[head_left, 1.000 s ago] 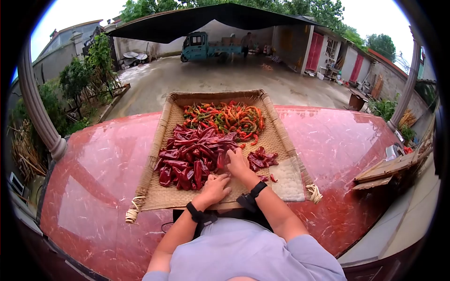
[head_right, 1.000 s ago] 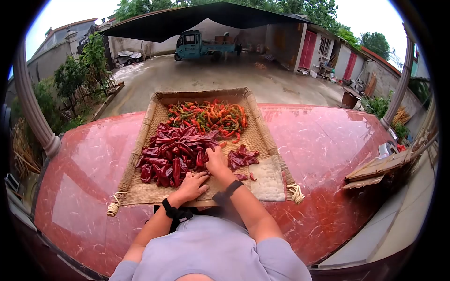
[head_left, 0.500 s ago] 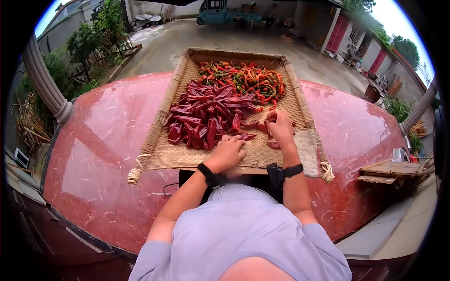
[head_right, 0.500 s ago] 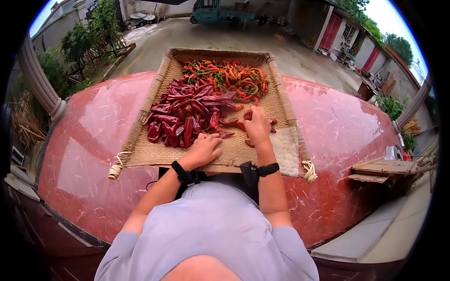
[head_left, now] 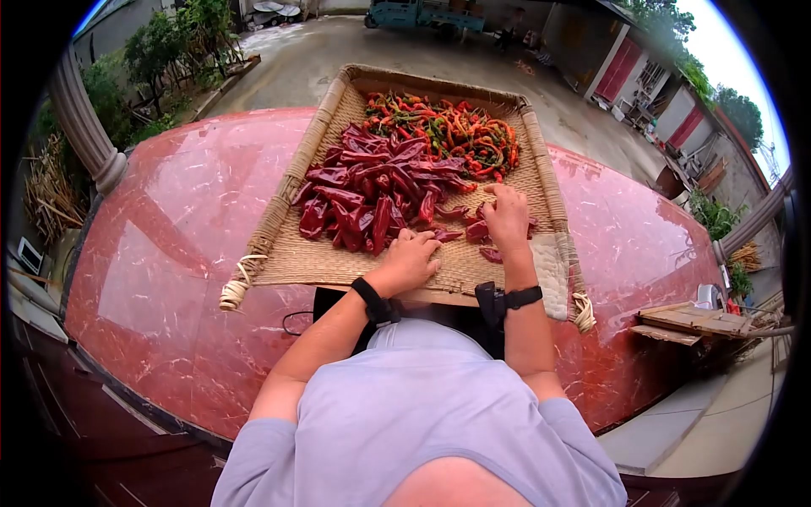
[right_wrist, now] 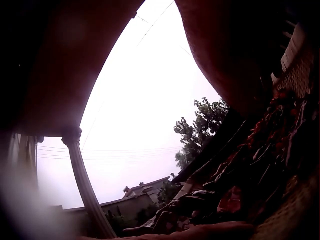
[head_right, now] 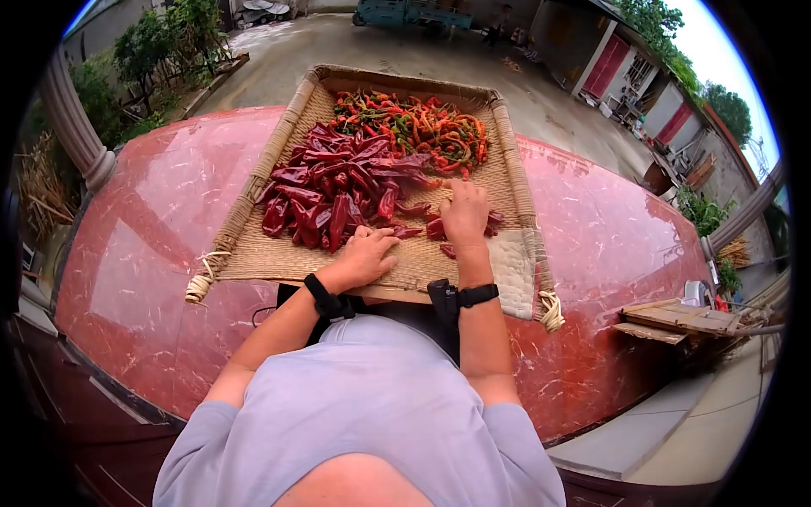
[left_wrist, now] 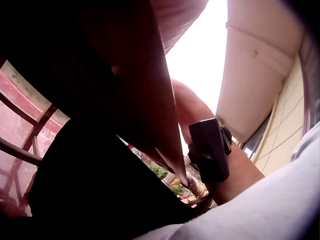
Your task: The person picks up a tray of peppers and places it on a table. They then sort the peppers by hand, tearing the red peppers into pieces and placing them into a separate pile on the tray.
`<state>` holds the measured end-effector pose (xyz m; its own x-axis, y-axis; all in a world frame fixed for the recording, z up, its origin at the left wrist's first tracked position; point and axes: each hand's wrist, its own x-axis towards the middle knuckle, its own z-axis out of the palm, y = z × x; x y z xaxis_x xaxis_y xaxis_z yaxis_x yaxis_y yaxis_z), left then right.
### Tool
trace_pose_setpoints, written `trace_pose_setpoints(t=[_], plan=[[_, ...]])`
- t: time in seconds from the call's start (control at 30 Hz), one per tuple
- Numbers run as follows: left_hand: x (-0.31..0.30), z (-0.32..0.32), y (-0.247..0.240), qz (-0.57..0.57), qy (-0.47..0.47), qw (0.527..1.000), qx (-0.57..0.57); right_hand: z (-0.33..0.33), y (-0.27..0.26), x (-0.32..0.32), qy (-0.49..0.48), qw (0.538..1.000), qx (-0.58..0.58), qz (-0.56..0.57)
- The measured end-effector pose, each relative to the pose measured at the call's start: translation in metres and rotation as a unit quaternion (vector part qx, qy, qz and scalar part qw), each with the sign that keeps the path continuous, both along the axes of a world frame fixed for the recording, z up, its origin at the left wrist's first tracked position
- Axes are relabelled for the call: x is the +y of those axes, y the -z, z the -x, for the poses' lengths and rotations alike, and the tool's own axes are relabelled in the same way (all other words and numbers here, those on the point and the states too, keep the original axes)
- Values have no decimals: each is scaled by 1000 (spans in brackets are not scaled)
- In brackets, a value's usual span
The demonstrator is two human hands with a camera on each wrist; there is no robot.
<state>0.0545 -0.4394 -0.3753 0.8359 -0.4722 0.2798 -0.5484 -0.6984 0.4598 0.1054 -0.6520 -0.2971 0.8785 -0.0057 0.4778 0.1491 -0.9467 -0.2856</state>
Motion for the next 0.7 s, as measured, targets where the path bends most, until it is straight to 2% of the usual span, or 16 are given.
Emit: trace_pose_setpoints(t=[0.07,0.17,0.27,0.37,0.57,0.6,0.67,0.7], plan=[[0,0,-3,-6,-3,1000,-3,-15,22,12,-104,994,10,36],[1,1,-4,-14,0,1000,-1,-25,42,24,-122,984,31,126],[1,-2,-1,-6,9,1000,-8,-27,37,29,-120,970,128,167],[2,-4,6,-2,19,1000,-23,-11,18,25,-101,983,121,91],[2,-2,-3,-10,24,1000,-3,12,-5,8,37,997,-50,43],[3,-1,-7,-16,26,1000,2,13,-1,7,-36,999,34,-4],[2,2,-13,13,18,1000,10,11,14,4,-180,959,196,-98],[2,2,-16,27,14,999,14,13,24,6,-229,954,180,-75]])
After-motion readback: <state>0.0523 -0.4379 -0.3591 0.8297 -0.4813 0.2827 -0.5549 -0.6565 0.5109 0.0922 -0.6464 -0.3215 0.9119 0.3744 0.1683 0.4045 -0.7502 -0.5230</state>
